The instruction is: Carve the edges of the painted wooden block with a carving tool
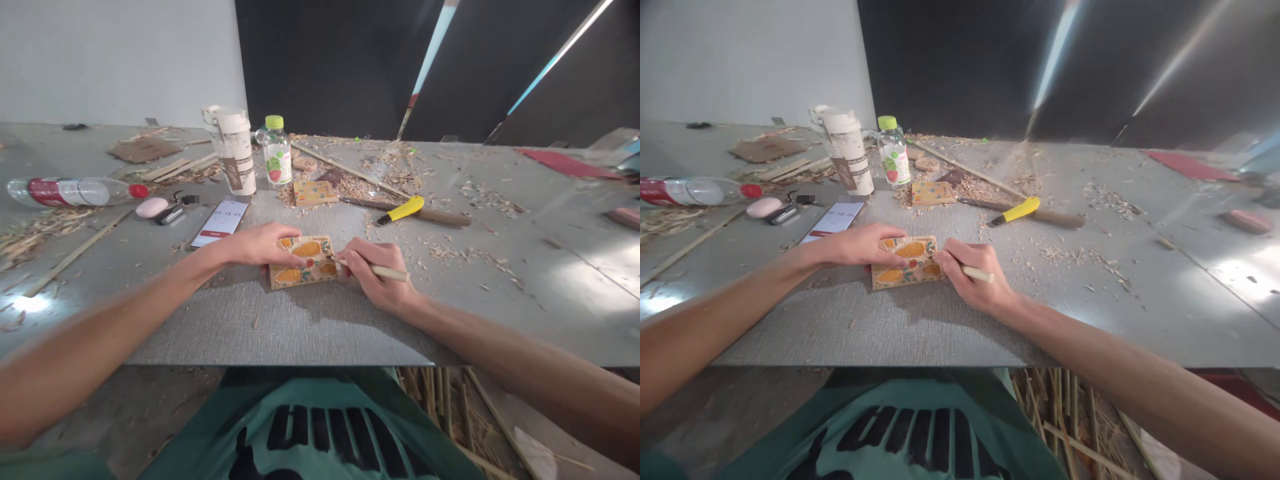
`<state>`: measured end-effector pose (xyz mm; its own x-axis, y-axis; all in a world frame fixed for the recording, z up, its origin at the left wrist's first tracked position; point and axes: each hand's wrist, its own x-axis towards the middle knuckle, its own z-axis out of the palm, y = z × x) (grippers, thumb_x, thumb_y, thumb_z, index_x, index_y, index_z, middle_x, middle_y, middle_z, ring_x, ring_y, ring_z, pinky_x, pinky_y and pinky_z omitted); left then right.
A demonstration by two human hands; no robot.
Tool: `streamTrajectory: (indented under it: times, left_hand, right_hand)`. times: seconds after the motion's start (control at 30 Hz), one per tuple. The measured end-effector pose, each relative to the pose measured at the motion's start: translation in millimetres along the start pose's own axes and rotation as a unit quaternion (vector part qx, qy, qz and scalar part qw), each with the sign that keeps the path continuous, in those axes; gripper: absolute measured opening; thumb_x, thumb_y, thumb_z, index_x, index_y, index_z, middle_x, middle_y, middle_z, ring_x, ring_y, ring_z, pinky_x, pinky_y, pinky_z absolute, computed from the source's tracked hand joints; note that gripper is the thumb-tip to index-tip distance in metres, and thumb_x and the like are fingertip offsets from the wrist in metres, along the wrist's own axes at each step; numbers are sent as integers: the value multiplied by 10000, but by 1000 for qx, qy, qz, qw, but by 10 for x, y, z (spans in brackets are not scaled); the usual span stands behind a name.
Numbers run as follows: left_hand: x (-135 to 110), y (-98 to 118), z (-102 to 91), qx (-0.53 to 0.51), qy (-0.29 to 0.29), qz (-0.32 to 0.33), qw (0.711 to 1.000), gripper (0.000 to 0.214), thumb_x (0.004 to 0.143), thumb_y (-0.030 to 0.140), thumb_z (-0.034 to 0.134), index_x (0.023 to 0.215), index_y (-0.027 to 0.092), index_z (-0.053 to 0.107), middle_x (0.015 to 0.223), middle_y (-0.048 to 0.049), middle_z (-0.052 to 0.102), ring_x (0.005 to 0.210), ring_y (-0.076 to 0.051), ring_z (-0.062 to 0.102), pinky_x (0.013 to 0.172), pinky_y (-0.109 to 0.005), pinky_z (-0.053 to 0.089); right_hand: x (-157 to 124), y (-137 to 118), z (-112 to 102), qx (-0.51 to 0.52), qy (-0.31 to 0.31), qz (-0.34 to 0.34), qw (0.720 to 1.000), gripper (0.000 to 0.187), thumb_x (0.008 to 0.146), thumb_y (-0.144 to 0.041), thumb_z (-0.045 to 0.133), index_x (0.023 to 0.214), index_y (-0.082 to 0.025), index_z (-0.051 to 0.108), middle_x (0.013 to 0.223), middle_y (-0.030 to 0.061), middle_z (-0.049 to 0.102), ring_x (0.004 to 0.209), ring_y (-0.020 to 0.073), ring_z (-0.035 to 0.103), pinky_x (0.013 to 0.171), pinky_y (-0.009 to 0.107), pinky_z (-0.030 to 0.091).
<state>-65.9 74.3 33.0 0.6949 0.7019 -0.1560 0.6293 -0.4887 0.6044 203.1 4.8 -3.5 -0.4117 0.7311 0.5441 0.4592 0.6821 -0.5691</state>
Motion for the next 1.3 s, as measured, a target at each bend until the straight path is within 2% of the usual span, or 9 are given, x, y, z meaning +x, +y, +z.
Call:
streamTrajectory:
  times: [0.2, 0.33, 0.47, 0.63, 0.77, 0.93, 1.07, 1.2, 1.3]
  left_hand:
    - [6, -8, -2, 5, -1, -4, 1000, 517, 879, 715, 691, 934, 204, 643, 889, -25, 642, 783, -204, 561, 661, -307, 320]
    - [-3, 1, -6, 7, -1, 1, 1000, 507, 893, 710, 690, 918, 209, 619, 877, -13, 623, 776, -197, 554, 659, -307, 308]
    - [-12, 13, -9, 15, 4, 3, 1000, 515, 890, 718, 688, 914, 208, 617, 884, -15, 623, 784, -199, 553, 666, -308, 307]
    - [-16, 57, -15, 25, 5, -2, 1000, 503, 891, 703, 689, 931, 206, 620, 890, -13, 622, 791, -198, 550, 679, -308, 311]
    - [-24, 92, -22, 27, 4, -2, 1000, 492, 891, 692, 683, 926, 206, 611, 891, -20, 613, 786, -202, 533, 668, -313, 292]
    - [-23, 66, -15, 22, 7, -5, 1000, 509, 878, 710, 690, 881, 215, 573, 855, -6, 588, 756, -191, 512, 663, -312, 285]
    - [-13, 31, -6, 13, 4, -5, 1000, 522, 878, 725, 685, 908, 215, 579, 871, -9, 598, 748, -187, 511, 655, -311, 283]
    - [-22, 46, -7, 17, 6, -6, 1000, 518, 871, 715, 697, 856, 219, 549, 821, 3, 564, 723, -179, 497, 648, -312, 278]
    - [-34, 57, -4, 11, 9, -8, 1000, 524, 867, 726, 693, 866, 218, 564, 828, -4, 585, 726, -185, 513, 646, -315, 280]
  right_hand:
    - [2, 4, 8, -5, -6, -17, 1000, 394, 1096, -274, 483, 707, -246, 427, 570, -60, 437, 499, 97, 362, 509, 291, 290]
    - [1, -8, 1, -5, -8, -25, 1000, 360, 1099, -288, 492, 742, -237, 484, 616, -43, 511, 530, 99, 424, 532, 286, 328]
    - [12, -2, 9, -11, 2, -26, 1000, 395, 1090, -252, 486, 701, -244, 416, 570, -64, 419, 498, 94, 346, 506, 291, 279]
    - [21, 22, -5, -9, -11, -33, 999, 353, 1091, -254, 493, 739, -233, 490, 620, -45, 514, 533, 97, 433, 533, 280, 339]
    - [18, 56, -52, -13, -16, -50, 999, 375, 1088, -243, 452, 713, -242, 456, 591, -47, 451, 516, 106, 403, 522, 298, 306]
    - [8, 78, -65, -15, -34, -65, 997, 310, 1092, -275, 479, 785, -241, 505, 678, -21, 540, 584, 117, 466, 564, 298, 362]
    - [7, 58, -51, -15, -32, -65, 997, 356, 1091, -244, 452, 735, -249, 433, 617, -48, 435, 534, 108, 386, 529, 298, 314]
    - [17, 35, -39, -17, -27, -71, 997, 328, 1072, -259, 483, 746, -247, 449, 654, -31, 476, 563, 115, 420, 549, 305, 330]
    - [29, 27, -43, -18, -21, -64, 998, 354, 1065, -245, 486, 715, -246, 433, 623, -38, 443, 542, 115, 390, 539, 313, 303]
